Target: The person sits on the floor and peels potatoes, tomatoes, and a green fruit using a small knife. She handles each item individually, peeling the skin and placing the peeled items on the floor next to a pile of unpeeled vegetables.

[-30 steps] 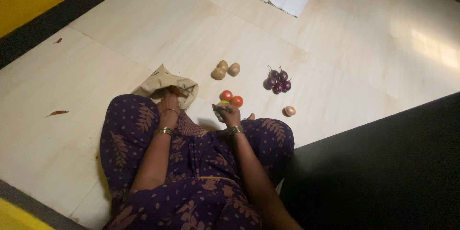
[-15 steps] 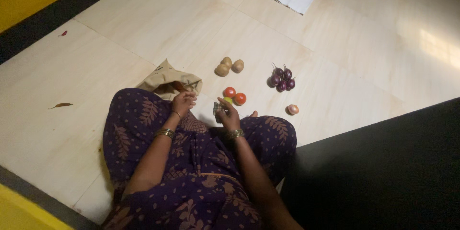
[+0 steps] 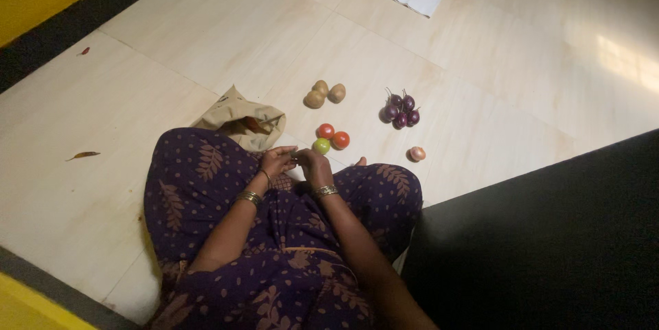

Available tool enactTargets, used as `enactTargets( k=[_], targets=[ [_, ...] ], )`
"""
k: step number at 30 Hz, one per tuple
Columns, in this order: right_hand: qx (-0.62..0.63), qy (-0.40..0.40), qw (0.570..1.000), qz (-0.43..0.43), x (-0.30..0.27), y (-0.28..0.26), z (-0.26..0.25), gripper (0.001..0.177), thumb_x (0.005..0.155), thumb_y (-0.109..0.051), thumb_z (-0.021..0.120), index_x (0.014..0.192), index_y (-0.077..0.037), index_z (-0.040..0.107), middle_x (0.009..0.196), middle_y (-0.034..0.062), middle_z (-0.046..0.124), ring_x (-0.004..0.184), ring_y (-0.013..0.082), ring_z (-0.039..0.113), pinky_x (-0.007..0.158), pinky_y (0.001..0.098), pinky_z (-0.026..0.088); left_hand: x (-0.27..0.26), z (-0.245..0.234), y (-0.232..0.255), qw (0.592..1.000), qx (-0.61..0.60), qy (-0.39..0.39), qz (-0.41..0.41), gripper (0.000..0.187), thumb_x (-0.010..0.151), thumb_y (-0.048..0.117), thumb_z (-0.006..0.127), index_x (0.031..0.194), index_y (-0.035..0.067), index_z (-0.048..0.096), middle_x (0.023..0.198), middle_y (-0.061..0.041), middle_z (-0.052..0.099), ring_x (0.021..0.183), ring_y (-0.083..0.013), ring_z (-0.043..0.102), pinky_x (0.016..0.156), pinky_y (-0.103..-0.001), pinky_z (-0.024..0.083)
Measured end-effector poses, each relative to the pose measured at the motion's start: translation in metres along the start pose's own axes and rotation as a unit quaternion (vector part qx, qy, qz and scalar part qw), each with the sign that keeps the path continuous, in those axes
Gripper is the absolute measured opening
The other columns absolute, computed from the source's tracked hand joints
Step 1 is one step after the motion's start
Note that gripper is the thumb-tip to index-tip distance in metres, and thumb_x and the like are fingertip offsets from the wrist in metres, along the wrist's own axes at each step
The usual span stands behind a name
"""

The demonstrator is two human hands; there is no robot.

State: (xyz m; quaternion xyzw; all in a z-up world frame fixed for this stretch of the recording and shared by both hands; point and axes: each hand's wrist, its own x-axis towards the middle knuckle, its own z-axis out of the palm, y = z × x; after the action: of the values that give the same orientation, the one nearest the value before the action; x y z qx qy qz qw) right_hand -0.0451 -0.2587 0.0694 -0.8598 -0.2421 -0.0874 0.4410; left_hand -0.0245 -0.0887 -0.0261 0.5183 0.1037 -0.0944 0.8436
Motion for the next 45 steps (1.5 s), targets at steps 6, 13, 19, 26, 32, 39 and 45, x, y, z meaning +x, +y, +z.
enactTargets(
  k=[6,13,19,26,32,39,45],
  targets=[
    [0.011,0.058,0.998,-0.014,0.001,-0.003,-0.005,0.019,0.082,0.002,0.07,0.097,-0.009,0.075,0.092,0.011,0.074,0.085,0.0279,0.073,0.075,0.0375,0.059,-0.002,-0.001,-0.002,1.0,0.015,-0.019,0.015,0.036,0.094,0.002,0.066,0.13,0.001,0.069,0.111,-0.012,0.073,0.095,-0.0189,0.072,0.082,-0.03,0.061],
    [0.012,0.025,1.0,0.005,0.0,0.001,-0.004,0.013,0.085,-0.001,0.072,0.097,-0.007,0.076,0.093,0.0125,0.074,0.086,0.029,0.074,0.075,0.0383,0.059,0.0,0.001,-0.002,0.999,0.03,-0.007,0.005,0.037,0.093,0.002,0.066,0.13,0.003,0.068,0.113,-0.007,0.073,0.097,-0.0166,0.072,0.084,-0.029,0.061],
    [0.009,-0.002,0.999,0.034,0.001,0.009,-0.001,0.014,0.082,-0.002,0.075,0.096,-0.005,0.076,0.094,0.0132,0.076,0.086,0.0287,0.075,0.076,0.0368,0.059,-0.004,-0.002,-0.002,0.999,0.041,0.007,-0.002,0.033,0.096,0.006,0.065,0.129,0.001,0.069,0.114,-0.007,0.073,0.099,-0.0178,0.073,0.086,-0.029,0.061],
    [0.094,0.064,0.99,0.082,0.001,0.001,-0.004,0.014,0.085,-0.003,0.074,0.099,-0.001,0.075,0.098,0.0135,0.075,0.089,0.023,0.077,0.078,0.0317,0.061,0.001,0.003,-0.003,0.999,0.045,-0.014,-0.026,0.028,0.095,0.005,0.068,0.121,-0.005,0.069,0.108,-0.012,0.074,0.094,-0.0206,0.075,0.08,-0.029,0.062],
    [-0.001,0.022,0.999,0.037,0.001,0.013,0.003,0.013,0.083,-0.008,0.078,0.096,-0.006,0.077,0.093,0.0139,0.074,0.086,0.0294,0.074,0.076,0.038,0.058,0.001,0.003,-0.004,0.999,0.05,0.006,-0.008,0.028,0.093,0.006,0.07,0.121,0.0,0.072,0.108,-0.009,0.074,0.092,-0.0158,0.073,0.081,-0.027,0.062],
    [0.036,0.028,0.997,0.058,0.001,0.014,0.004,0.014,0.084,-0.007,0.076,0.098,-0.006,0.076,0.095,0.0136,0.075,0.087,0.028,0.075,0.077,0.0365,0.06,-0.001,0.004,-0.005,0.998,0.055,0.03,-0.002,0.028,0.092,0.007,0.068,0.12,0.003,0.074,0.108,-0.006,0.076,0.096,-0.0159,0.075,0.079,-0.025,0.061],
    [0.093,0.065,0.989,0.092,0.003,0.014,0.001,0.014,0.085,-0.004,0.075,0.099,-0.003,0.075,0.096,0.0142,0.075,0.088,0.0245,0.077,0.078,0.0336,0.062,0.0,0.006,-0.008,0.999,0.047,-0.012,0.025,0.032,0.09,0.002,0.074,0.121,-0.001,0.069,0.107,-0.01,0.077,0.093,-0.0161,0.076,0.078,-0.024,0.061]
  ],
)
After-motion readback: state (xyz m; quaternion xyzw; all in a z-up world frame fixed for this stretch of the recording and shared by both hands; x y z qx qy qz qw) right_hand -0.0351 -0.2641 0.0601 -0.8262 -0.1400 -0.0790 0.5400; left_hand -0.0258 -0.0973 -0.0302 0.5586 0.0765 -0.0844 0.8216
